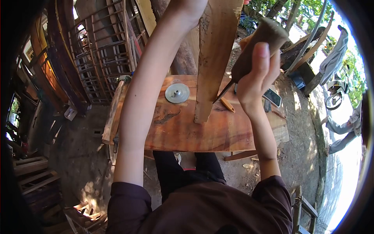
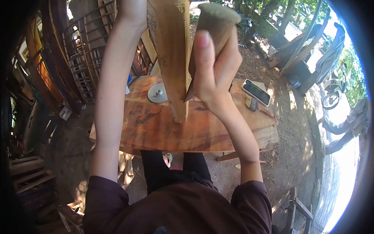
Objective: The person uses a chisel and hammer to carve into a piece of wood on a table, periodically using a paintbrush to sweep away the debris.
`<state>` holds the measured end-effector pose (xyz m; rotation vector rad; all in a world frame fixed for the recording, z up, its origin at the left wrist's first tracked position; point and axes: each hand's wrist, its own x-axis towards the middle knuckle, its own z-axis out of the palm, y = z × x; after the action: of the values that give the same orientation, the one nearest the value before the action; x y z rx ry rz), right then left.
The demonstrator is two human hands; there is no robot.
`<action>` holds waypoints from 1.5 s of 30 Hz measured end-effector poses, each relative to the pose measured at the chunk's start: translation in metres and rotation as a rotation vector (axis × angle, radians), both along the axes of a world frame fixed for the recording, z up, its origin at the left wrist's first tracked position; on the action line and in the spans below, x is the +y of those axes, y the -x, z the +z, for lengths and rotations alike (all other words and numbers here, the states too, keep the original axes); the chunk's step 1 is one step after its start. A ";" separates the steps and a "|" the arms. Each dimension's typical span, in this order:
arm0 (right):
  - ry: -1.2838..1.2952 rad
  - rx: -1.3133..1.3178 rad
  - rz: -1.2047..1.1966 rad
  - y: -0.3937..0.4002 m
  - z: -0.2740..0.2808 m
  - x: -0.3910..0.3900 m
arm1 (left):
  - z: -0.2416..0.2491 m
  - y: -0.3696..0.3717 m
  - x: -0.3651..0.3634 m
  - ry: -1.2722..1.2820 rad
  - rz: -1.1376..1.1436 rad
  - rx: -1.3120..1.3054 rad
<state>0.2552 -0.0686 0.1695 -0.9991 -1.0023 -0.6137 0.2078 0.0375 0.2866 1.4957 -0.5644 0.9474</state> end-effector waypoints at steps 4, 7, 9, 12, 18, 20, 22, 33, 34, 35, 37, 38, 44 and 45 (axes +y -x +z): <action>0.102 -0.138 -0.112 -0.009 -0.011 0.006 | -0.003 -0.009 0.010 -0.065 -0.123 -0.069; 0.058 -0.051 -0.076 -0.008 -0.008 0.006 | -0.001 0.002 0.008 -0.034 -0.183 -0.069; -0.013 0.065 0.010 0.002 0.010 -0.004 | 0.000 -0.001 0.002 -0.054 -0.003 -0.092; 0.030 -0.134 -0.070 -0.007 -0.011 0.005 | -0.004 -0.001 0.006 -0.062 0.015 -0.007; -0.016 0.137 0.027 -0.003 0.010 -0.007 | -0.001 0.005 0.008 -0.089 -0.111 -0.109; 0.037 0.056 -0.053 -0.004 0.002 0.000 | -0.001 0.007 0.008 -0.097 -0.127 -0.099; 0.162 0.003 -0.090 -0.011 -0.023 0.012 | -0.003 0.003 0.001 -0.106 -0.146 -0.095; 0.022 0.124 -0.046 -0.001 -0.013 0.012 | -0.013 0.003 -0.011 -0.161 0.182 -0.195; 0.019 0.123 -0.045 -0.001 -0.011 0.009 | -0.012 0.003 -0.011 -0.164 0.182 -0.197; 0.051 0.084 0.020 -0.002 -0.007 0.003 | -0.010 0.004 -0.009 -0.171 0.167 -0.185; 0.055 0.087 0.115 0.001 -0.002 -0.001 | -0.012 0.008 -0.006 -0.174 0.164 -0.160; 0.076 0.044 0.083 -0.004 -0.012 0.006 | -0.014 0.007 -0.007 -0.147 0.164 -0.175; 0.034 0.113 -0.083 0.001 -0.011 0.005 | -0.014 0.007 -0.015 -0.110 0.193 -0.268; -0.007 0.172 -0.020 0.003 -0.004 0.000 | -0.012 0.006 -0.007 -0.108 0.197 -0.254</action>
<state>0.2519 -0.0682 0.1660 -1.0381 -0.8385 -0.5372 0.2021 0.0306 0.2746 1.5579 -0.6674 1.2901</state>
